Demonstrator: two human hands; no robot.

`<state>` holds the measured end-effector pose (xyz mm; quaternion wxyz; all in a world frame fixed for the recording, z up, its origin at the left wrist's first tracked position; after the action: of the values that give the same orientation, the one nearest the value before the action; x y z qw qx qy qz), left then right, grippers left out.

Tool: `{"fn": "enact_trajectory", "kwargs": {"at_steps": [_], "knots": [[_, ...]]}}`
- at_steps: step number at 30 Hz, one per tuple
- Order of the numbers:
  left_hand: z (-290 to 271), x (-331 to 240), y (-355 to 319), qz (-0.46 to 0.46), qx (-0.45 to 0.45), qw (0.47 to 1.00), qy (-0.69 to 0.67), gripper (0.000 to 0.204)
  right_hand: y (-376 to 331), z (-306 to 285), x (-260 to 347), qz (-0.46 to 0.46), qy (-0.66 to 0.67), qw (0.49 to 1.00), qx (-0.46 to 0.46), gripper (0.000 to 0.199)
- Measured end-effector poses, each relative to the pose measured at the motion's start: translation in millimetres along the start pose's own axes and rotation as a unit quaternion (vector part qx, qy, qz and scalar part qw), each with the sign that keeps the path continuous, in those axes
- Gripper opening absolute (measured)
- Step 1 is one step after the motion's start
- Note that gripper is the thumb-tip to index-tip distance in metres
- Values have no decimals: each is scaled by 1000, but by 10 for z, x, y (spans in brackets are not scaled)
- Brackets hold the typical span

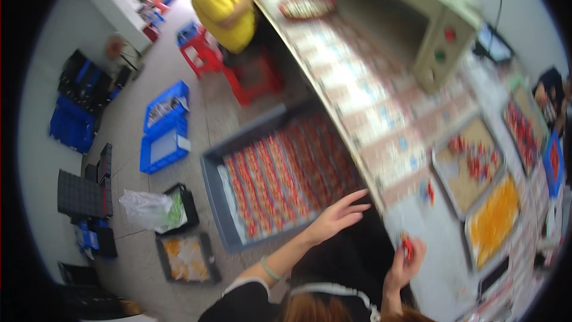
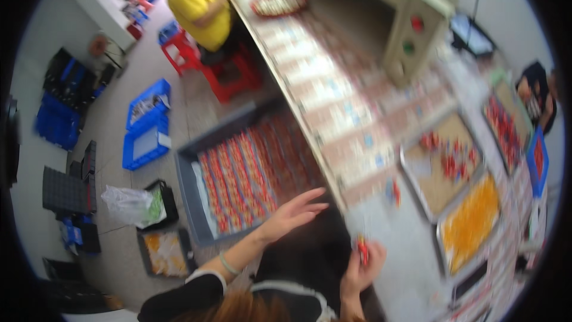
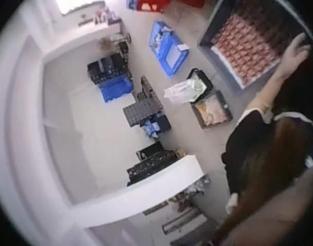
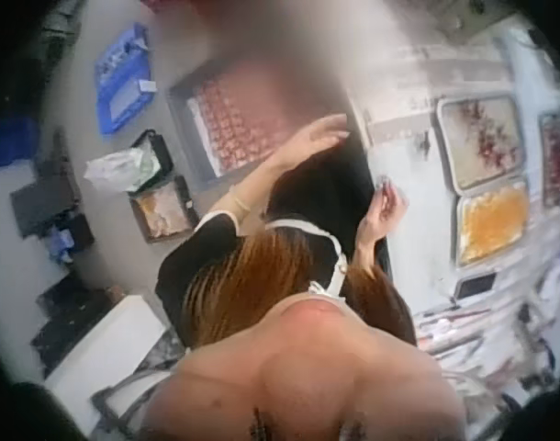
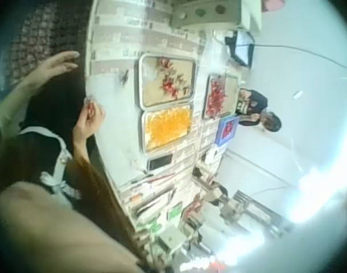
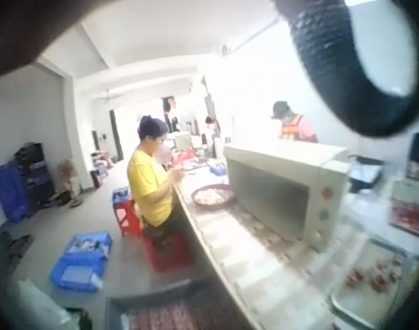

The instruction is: Sort small red and yellow toy figures into a tray and line the tray with protective paper.

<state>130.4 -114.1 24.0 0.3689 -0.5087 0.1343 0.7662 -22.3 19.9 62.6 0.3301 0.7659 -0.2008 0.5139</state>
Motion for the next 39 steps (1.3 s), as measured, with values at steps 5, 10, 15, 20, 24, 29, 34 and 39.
{"fn": "enact_trajectory", "kwargs": {"at_steps": [5,10,15,20,24,29,34,39], "knots": [[-2682,906,-561,-56,-470,862,180,38,-191,-131,-873,45,-8,999,13,27],[-3309,1137,-856,-219,-514,685,467,60,-11,-129,-504,90,-64,994,17,19],[-3358,1446,-811,-284,-457,687,489,56,49,-52,-384,47,-50,998,-8,18],[-3372,1440,-782,-289,-446,680,504,54,-29,-23,-668,75,-3,997,26,23],[-3340,1469,-815,-304,-441,685,494,54,-51,-29,-654,128,31,991,36,25],[-3347,1466,-775,-326,-422,684,498,53,-53,-6,-687,117,37,992,29,24],[-3312,1413,-835,-331,-413,690,494,56,-71,-30,-678,119,-1,991,56,22],[-3285,1427,-860,-332,-415,691,490,56,-13,-12,-510,113,22,992,52,19]]}}
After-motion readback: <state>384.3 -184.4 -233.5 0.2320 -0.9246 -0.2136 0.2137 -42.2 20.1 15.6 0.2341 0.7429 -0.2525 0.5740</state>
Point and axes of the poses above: each hand's wrist, its own y-axis towards the middle knuckle, its own z-axis out of the palm, x = y × z, the point moved 9 cm from there along y, towards the middle knuckle, and after that the axes turned 1 degree about -z, right-handed, at the moved point
